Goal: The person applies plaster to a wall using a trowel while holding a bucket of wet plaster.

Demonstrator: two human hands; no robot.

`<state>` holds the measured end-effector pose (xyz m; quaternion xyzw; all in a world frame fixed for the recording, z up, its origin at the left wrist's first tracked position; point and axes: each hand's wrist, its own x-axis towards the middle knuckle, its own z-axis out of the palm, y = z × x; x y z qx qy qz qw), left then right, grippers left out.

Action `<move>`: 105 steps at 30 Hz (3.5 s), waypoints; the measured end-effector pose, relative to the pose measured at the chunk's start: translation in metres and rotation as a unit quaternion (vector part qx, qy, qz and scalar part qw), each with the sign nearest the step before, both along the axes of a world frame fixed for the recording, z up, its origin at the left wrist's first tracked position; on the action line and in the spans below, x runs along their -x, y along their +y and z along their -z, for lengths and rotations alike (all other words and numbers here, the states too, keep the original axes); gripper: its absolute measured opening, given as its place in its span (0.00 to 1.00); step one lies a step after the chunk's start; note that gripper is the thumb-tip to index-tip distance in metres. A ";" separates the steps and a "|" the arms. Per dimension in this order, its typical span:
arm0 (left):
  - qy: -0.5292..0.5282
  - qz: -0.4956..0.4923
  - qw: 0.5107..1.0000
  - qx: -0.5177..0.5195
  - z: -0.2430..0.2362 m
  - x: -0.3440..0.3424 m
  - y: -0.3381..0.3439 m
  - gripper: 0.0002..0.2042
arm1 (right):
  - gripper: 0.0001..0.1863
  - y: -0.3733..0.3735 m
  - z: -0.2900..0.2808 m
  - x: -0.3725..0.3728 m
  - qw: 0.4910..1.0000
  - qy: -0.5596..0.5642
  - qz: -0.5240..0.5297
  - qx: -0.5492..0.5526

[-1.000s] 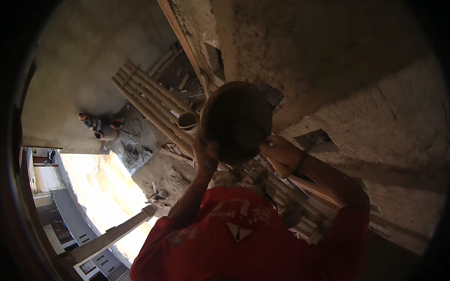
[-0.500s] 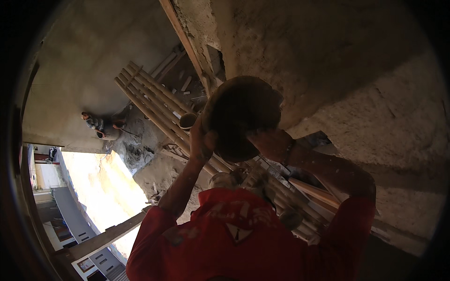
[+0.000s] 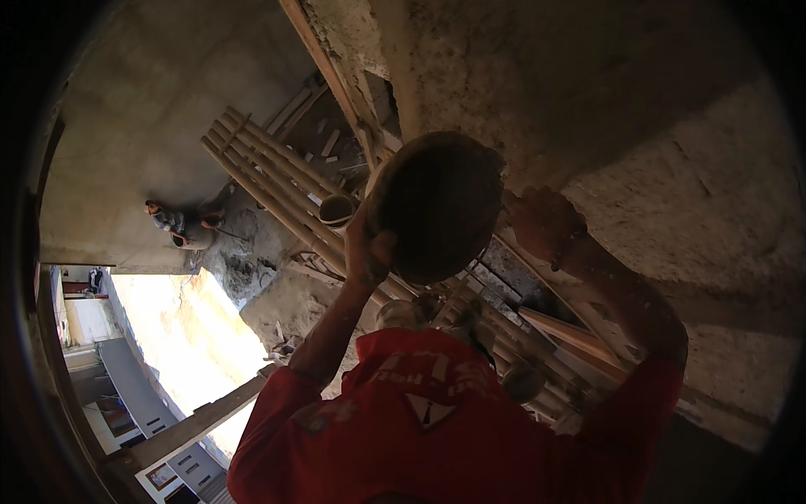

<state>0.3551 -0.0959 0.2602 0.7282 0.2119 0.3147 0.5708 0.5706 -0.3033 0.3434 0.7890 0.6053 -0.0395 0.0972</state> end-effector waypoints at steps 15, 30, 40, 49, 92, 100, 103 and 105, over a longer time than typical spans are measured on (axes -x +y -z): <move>0.079 -0.019 0.996 -0.046 -0.020 -0.008 -0.005 0.33 | 0.15 0.016 0.107 0.027 0.850 0.480 0.081 -0.202; -0.055 -0.064 0.987 0.135 -0.025 0.008 0.027 0.29 | 0.18 0.040 -0.007 0.002 0.937 0.312 0.116 -0.101; -0.113 -0.131 0.955 0.240 -0.001 0.051 0.050 0.29 | 0.26 0.071 -0.149 0.017 0.932 0.357 0.021 -0.063; -0.127 -0.112 0.970 0.174 0.013 0.065 0.065 0.31 | 0.23 0.059 -0.177 -0.079 0.894 0.175 0.252 -0.326; -0.071 -0.121 0.980 0.137 -0.030 0.016 0.050 0.29 | 0.21 0.067 -0.025 0.008 0.952 0.235 0.068 -0.182; -0.114 -0.165 0.962 0.186 -0.021 0.055 0.070 0.30 | 0.25 0.110 -0.165 0.026 0.940 0.313 -0.060 -0.121; -0.111 -0.180 0.965 0.158 -0.012 0.069 0.078 0.31 | 0.22 0.124 -0.185 0.018 0.898 0.431 -0.013 -0.083; -0.128 -0.194 0.961 0.149 -0.007 0.076 0.079 0.31 | 0.22 0.131 -0.187 0.003 0.878 0.470 0.067 -0.057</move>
